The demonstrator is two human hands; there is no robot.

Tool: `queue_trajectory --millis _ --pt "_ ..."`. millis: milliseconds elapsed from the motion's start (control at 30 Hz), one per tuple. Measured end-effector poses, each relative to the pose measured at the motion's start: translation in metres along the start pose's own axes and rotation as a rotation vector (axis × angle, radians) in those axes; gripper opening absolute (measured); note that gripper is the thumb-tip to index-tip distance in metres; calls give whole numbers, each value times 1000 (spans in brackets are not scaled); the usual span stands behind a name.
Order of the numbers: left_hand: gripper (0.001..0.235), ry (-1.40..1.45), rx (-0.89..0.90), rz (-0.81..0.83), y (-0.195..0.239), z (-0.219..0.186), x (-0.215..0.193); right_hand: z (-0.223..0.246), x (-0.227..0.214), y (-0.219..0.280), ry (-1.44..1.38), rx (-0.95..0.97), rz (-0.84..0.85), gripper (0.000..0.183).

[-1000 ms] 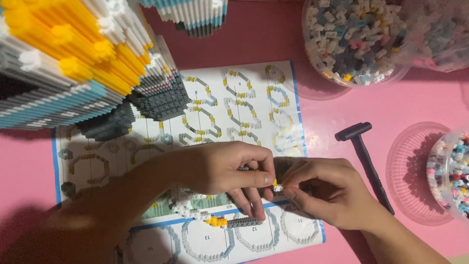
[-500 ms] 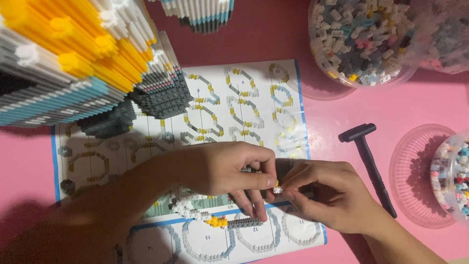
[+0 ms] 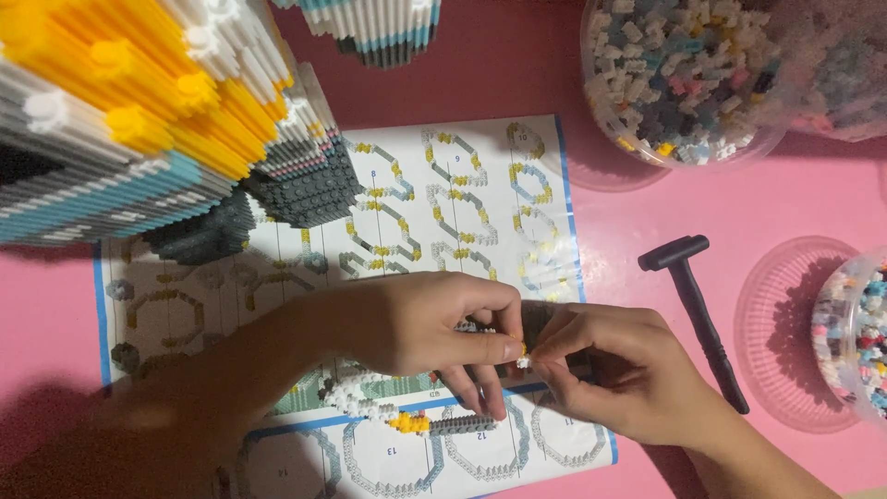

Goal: Assembling a toy figure using small interlocking blocks and a plastic hammer while following an instruction manual.

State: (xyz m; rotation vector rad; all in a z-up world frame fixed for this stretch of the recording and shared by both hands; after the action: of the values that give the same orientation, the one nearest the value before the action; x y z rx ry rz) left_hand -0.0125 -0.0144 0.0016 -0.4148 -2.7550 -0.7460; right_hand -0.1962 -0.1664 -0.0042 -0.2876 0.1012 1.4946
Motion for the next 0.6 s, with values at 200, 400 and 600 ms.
queue_trajectory --millis 200,400,600 --pt "17 12 53 -17 -3 5 2 -1 1 1 -1 14 -21 7" --pt "16 -61 -38 -102 0 -7 6 1 1 0 20 34 -22 8" --pt "17 -130 -66 -124 -1 -7 8 1 0 0 -9 53 -9 6"
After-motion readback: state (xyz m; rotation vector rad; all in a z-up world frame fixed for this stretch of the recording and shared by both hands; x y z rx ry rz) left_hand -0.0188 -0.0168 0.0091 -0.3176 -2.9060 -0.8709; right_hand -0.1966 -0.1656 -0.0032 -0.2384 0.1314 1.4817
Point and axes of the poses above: each hand's wrist, its own y-axis away from the middle knuckle, its own x-axis out of the palm, z = x × y, the point moved 1 cm from there along -y, towards the middle knuckle, and after that the axes turned 8 degrees about -y, right-handed, at the moved point
